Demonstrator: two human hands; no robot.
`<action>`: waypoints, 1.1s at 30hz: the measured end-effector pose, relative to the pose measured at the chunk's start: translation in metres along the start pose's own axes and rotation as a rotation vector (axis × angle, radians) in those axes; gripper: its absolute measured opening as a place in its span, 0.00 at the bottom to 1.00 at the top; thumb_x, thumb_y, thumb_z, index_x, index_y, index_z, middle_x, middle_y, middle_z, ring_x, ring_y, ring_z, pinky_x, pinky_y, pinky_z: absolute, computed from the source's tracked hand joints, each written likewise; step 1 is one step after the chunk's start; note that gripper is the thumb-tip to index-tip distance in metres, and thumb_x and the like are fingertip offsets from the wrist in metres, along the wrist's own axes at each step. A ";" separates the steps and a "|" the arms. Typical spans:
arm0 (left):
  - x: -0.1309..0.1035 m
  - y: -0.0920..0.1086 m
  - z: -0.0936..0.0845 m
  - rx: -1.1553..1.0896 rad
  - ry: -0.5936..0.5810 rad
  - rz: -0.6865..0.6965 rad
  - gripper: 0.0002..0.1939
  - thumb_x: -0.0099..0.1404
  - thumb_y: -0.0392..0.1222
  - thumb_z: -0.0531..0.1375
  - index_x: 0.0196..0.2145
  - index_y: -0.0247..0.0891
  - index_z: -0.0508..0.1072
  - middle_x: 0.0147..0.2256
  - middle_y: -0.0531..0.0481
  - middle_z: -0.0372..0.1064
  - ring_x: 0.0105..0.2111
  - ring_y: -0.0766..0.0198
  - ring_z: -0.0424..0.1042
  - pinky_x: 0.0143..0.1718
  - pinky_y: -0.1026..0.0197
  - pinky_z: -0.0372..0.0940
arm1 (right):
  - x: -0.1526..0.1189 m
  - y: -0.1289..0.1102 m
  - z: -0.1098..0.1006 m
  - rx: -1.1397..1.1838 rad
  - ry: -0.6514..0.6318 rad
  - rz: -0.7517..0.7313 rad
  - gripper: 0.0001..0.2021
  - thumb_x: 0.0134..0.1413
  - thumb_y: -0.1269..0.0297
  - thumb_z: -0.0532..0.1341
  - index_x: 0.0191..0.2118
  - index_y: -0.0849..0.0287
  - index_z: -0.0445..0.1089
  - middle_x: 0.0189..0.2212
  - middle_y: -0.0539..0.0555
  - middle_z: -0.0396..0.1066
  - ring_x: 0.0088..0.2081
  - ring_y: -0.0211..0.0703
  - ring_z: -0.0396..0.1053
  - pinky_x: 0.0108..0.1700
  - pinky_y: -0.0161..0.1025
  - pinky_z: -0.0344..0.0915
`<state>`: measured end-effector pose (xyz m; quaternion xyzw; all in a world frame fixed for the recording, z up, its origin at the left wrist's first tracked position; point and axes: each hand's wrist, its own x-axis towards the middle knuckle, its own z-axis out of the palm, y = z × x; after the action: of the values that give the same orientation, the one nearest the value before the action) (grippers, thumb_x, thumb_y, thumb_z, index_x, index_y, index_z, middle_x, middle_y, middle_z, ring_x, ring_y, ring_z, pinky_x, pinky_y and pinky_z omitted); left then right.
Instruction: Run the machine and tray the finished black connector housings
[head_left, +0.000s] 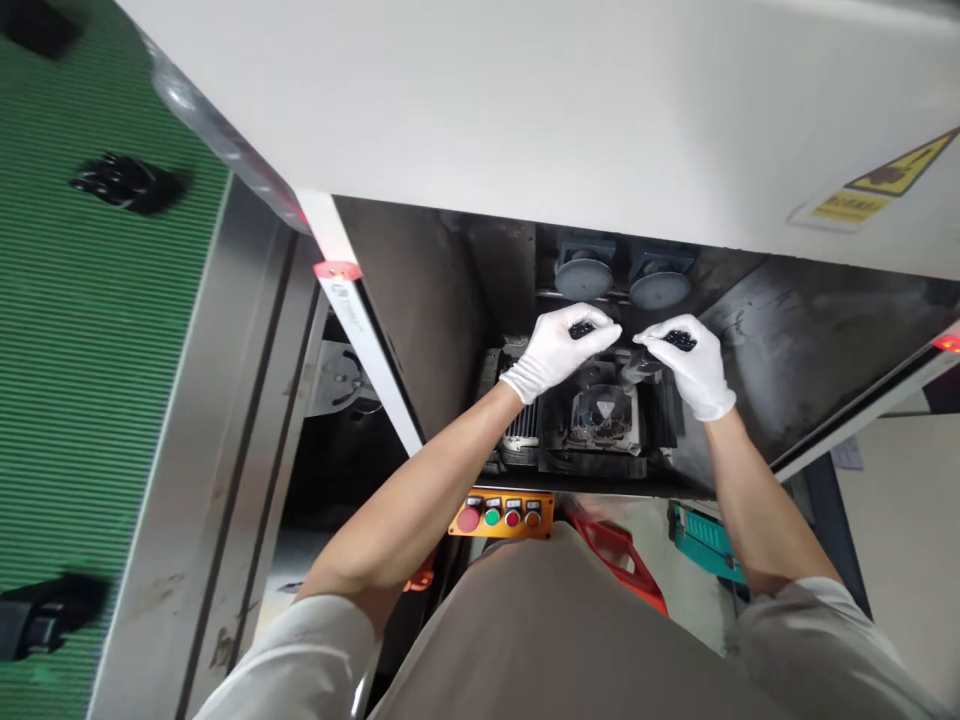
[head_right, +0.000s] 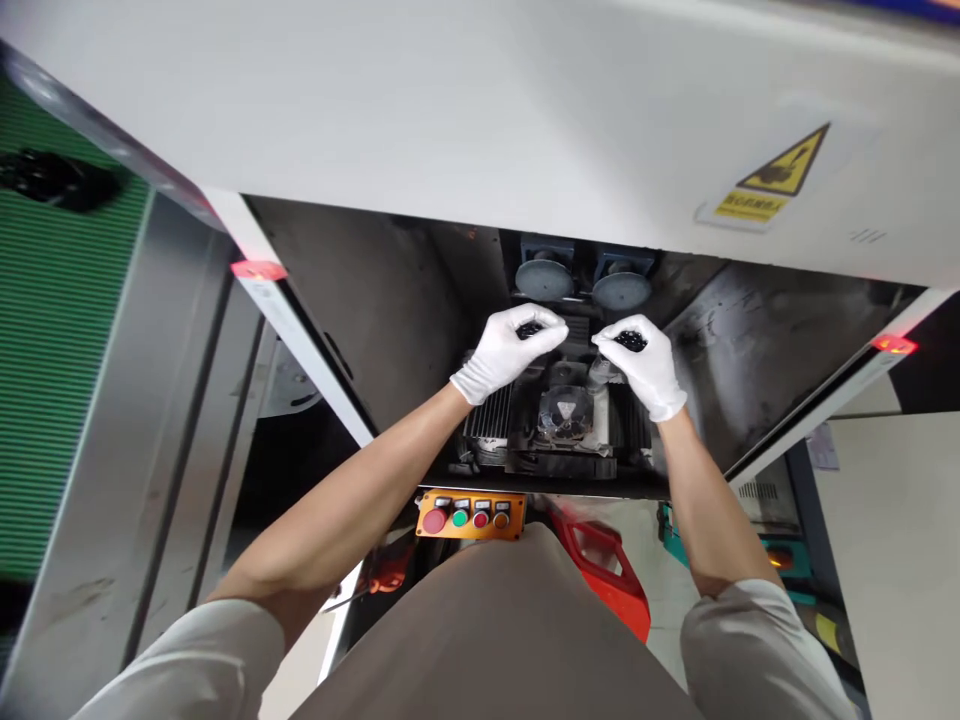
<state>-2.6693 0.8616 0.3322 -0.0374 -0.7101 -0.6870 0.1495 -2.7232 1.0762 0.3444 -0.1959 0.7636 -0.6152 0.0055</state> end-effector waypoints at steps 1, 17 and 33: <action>0.000 0.000 -0.002 -0.101 -0.023 -0.056 0.16 0.65 0.54 0.68 0.34 0.37 0.81 0.33 0.48 0.79 0.35 0.62 0.76 0.43 0.59 0.69 | 0.003 -0.007 -0.003 -0.001 -0.039 0.006 0.08 0.55 0.60 0.70 0.38 0.56 0.76 0.37 0.51 0.81 0.43 0.46 0.80 0.52 0.45 0.73; -0.002 -0.009 0.016 -0.415 0.150 -0.205 0.21 0.58 0.57 0.72 0.25 0.34 0.80 0.25 0.48 0.75 0.24 0.67 0.71 0.27 0.62 0.69 | 0.017 -0.020 0.000 -0.330 -0.171 0.202 0.19 0.62 0.52 0.64 0.24 0.57 0.79 0.25 0.53 0.79 0.32 0.46 0.77 0.44 0.41 0.71; -0.001 -0.005 0.016 -0.488 0.153 -0.266 0.18 0.62 0.50 0.73 0.25 0.33 0.77 0.26 0.50 0.74 0.26 0.67 0.74 0.29 0.64 0.69 | 0.006 0.003 0.018 0.152 0.015 0.142 0.19 0.64 0.54 0.61 0.24 0.56 0.76 0.20 0.52 0.73 0.23 0.43 0.72 0.33 0.42 0.71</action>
<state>-2.6718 0.8771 0.3266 0.0730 -0.5091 -0.8520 0.0978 -2.7252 1.0575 0.3390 -0.1358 0.7266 -0.6709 0.0582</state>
